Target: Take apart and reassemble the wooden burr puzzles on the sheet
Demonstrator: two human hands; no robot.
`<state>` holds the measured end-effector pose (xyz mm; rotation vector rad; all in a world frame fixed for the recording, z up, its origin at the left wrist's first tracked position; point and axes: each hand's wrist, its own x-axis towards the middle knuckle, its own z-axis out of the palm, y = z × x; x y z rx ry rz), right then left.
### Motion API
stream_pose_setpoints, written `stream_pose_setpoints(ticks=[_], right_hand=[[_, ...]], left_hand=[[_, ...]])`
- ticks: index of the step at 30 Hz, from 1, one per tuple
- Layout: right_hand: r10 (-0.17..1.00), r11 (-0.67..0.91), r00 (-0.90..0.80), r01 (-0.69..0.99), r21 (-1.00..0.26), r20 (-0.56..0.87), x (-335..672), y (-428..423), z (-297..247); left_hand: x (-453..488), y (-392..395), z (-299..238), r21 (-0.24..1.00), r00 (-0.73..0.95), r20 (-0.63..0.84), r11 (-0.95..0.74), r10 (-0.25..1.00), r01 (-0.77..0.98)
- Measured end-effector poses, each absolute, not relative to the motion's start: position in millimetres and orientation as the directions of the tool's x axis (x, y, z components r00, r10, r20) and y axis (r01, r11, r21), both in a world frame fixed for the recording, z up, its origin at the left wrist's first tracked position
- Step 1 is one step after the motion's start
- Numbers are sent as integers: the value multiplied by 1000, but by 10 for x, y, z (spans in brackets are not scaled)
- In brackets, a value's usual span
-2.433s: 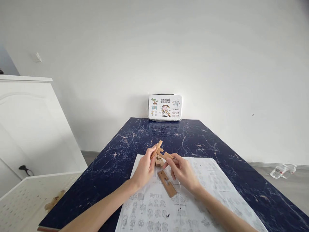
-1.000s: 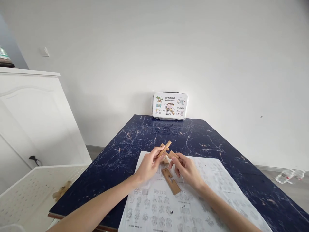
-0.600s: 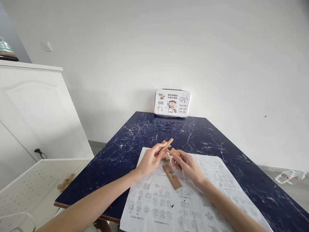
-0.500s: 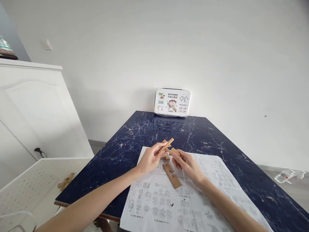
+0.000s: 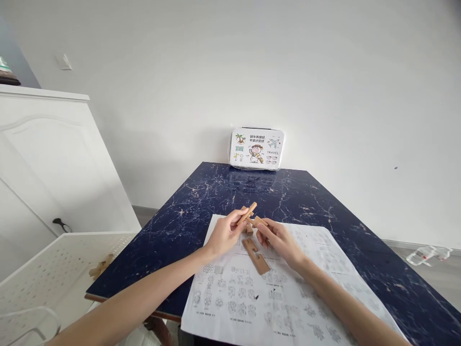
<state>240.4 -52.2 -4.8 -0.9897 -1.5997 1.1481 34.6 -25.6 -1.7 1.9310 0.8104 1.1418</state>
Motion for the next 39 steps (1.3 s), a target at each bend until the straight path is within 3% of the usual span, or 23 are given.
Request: stream_pose_setpoints(ticks=[4,12,26,33,39], right_hand=[[928,247,-310,97,-964,206,2433,-538,-4],[926,291,-275,79,-954,260,2370,-544,-43],[919,297,-295,83,-951,261,2351,-512,-15],[920,318,-269,85,-944,286,2342,-531,-8],[919,338,-252,102,-936,304,2342,-544,-10]], left_hand=[[328,-246,55,858,452,414,-505,790,96],[361,-262,55,778,383,468,-577,797,249],[316,-204,43,749,421,463,-598,780,286],[314,-217,-6,709,392,442,-582,807,397],[311,-229,-24,696,434,467,-623,770,356]])
